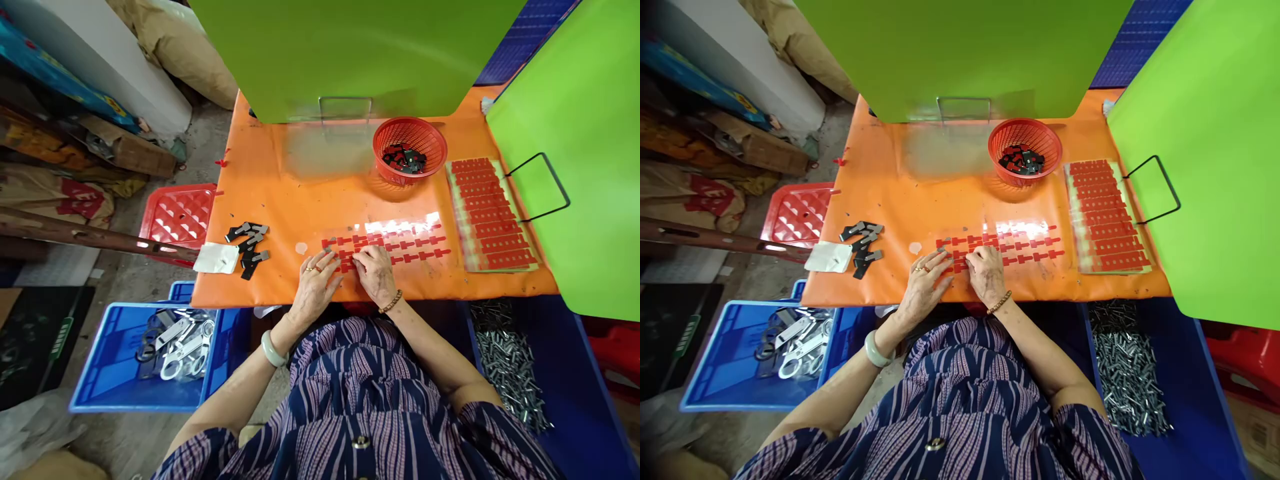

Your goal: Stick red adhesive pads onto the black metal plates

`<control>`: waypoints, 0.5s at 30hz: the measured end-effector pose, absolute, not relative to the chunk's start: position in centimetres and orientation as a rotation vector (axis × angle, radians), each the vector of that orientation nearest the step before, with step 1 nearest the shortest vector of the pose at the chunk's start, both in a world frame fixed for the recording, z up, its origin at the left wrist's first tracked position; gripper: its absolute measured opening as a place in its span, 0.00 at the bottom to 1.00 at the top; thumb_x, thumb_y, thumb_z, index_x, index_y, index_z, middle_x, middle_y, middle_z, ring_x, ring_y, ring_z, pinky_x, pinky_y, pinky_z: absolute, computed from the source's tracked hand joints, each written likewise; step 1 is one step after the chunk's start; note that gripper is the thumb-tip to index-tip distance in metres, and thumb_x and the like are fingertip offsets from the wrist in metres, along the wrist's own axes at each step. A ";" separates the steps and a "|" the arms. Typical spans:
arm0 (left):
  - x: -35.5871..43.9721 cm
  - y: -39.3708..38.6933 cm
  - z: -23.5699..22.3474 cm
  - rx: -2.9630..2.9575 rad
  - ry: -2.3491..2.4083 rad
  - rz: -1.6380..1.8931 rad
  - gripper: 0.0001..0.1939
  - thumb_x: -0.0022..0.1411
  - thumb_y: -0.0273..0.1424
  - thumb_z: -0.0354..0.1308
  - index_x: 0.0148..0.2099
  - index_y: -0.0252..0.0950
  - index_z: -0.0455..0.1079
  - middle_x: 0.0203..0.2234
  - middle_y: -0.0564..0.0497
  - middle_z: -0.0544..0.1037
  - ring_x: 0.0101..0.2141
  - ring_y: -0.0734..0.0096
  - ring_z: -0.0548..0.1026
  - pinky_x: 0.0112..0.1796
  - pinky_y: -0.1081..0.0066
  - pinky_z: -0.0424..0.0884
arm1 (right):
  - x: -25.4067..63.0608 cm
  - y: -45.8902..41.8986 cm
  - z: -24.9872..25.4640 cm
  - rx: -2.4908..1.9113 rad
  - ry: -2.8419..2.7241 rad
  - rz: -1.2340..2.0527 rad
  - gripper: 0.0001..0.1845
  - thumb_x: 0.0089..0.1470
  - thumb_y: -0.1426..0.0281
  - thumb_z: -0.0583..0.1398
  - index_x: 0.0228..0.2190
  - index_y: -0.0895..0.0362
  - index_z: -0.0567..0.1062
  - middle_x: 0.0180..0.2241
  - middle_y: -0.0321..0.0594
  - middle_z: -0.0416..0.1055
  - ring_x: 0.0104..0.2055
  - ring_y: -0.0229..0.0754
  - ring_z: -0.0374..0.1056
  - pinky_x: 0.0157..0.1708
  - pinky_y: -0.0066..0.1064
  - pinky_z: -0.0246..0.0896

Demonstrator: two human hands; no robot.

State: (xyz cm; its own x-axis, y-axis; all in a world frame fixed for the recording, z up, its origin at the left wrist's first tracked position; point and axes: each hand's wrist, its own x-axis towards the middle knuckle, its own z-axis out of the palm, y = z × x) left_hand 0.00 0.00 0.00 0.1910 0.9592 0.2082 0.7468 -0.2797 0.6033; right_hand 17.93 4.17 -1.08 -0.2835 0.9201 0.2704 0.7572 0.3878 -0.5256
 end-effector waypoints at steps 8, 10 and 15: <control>0.4 1.5 -1.5 2.133 1.619 0.713 0.19 0.64 0.36 0.57 0.57 0.41 0.70 0.58 0.41 0.71 0.63 0.46 0.61 0.60 0.44 0.53 | 17.5 5.0 -0.5 -1.506 -2.143 0.428 0.10 0.59 0.74 0.55 0.28 0.55 0.73 0.32 0.44 0.69 0.37 0.47 0.61 0.40 0.39 0.58; 0.5 1.4 -1.7 2.147 1.634 0.710 0.20 0.64 0.37 0.57 0.57 0.41 0.70 0.59 0.42 0.71 0.63 0.47 0.61 0.60 0.44 0.53 | 17.4 5.1 -0.5 -1.528 -2.156 0.447 0.09 0.58 0.75 0.54 0.28 0.55 0.72 0.33 0.44 0.68 0.37 0.47 0.60 0.41 0.40 0.57; 0.4 1.3 -1.7 2.139 1.646 0.719 0.20 0.63 0.38 0.58 0.57 0.42 0.70 0.59 0.43 0.71 0.62 0.48 0.62 0.61 0.45 0.52 | 17.3 4.5 -0.9 -1.540 -2.100 0.496 0.09 0.57 0.76 0.53 0.37 0.56 0.71 0.37 0.46 0.69 0.42 0.50 0.62 0.44 0.44 0.58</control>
State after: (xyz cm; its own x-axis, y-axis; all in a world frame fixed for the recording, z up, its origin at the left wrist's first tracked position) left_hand 0.43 1.27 -1.71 0.1979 0.9633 0.1814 0.7874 -0.2664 0.5559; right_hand 17.34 4.51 -0.89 -0.2464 0.9544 0.1688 0.7781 0.2987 -0.5525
